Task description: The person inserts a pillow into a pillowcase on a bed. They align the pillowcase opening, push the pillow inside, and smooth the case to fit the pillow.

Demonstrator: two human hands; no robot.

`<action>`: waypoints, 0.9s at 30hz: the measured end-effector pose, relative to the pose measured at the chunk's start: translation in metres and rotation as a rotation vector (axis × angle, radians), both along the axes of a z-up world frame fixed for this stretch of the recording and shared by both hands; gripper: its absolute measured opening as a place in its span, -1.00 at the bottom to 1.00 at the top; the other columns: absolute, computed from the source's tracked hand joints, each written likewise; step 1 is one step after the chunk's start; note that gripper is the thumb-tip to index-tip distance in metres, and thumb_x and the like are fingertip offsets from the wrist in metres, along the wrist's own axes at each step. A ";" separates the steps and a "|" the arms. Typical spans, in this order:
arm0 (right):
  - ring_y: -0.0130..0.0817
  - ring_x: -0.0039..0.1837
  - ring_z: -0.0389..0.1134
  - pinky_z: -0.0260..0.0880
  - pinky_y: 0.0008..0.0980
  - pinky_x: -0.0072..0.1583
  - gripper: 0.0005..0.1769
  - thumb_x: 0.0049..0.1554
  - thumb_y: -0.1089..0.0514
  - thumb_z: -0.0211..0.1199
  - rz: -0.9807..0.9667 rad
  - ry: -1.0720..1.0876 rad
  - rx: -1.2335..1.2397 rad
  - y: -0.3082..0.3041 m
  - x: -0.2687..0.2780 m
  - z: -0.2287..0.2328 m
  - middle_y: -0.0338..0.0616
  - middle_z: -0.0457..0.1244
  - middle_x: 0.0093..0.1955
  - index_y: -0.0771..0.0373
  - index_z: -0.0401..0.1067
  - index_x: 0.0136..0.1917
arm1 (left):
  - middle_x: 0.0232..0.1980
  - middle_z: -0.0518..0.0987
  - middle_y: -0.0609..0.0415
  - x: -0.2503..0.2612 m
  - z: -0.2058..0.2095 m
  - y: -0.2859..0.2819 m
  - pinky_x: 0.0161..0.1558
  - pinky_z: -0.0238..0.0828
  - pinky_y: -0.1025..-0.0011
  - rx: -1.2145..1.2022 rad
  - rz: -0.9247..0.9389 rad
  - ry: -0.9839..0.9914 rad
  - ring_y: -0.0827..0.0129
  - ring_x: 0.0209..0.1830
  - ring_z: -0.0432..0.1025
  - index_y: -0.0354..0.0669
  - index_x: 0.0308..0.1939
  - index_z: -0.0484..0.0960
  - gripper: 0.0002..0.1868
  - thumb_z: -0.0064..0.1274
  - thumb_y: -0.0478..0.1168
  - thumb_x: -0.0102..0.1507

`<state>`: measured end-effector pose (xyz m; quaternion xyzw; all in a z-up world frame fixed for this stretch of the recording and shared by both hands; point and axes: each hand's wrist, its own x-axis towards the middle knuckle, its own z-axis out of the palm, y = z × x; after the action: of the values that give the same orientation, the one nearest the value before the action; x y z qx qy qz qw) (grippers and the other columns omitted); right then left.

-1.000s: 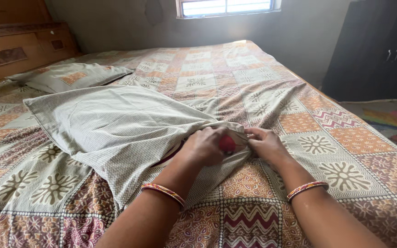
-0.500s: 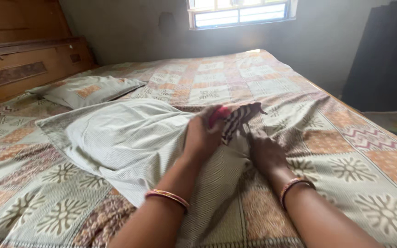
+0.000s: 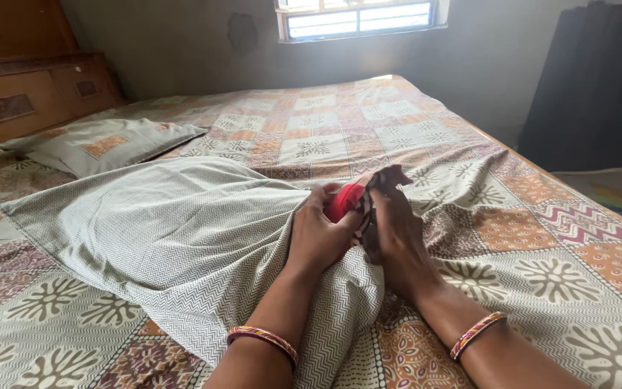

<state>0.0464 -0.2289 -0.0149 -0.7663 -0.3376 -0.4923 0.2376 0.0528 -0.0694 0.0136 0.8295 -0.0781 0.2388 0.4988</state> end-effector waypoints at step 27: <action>-0.11 0.37 0.37 0.26 -0.06 0.40 -0.64 0.16 0.25 0.21 0.162 -0.152 -0.421 -0.002 -0.050 -0.004 -0.06 0.34 0.27 0.10 0.38 0.24 | -0.48 0.48 -0.22 -0.148 -0.026 0.032 -0.39 0.28 0.07 0.254 0.177 -0.250 -0.04 -0.55 0.37 -0.37 -0.62 0.44 -0.47 0.22 -0.03 0.26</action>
<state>-0.0033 -0.2306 -0.0189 -0.7301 -0.5102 -0.4465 0.0851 -0.0948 -0.0373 -0.0122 0.8532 -0.0959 0.3711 0.3538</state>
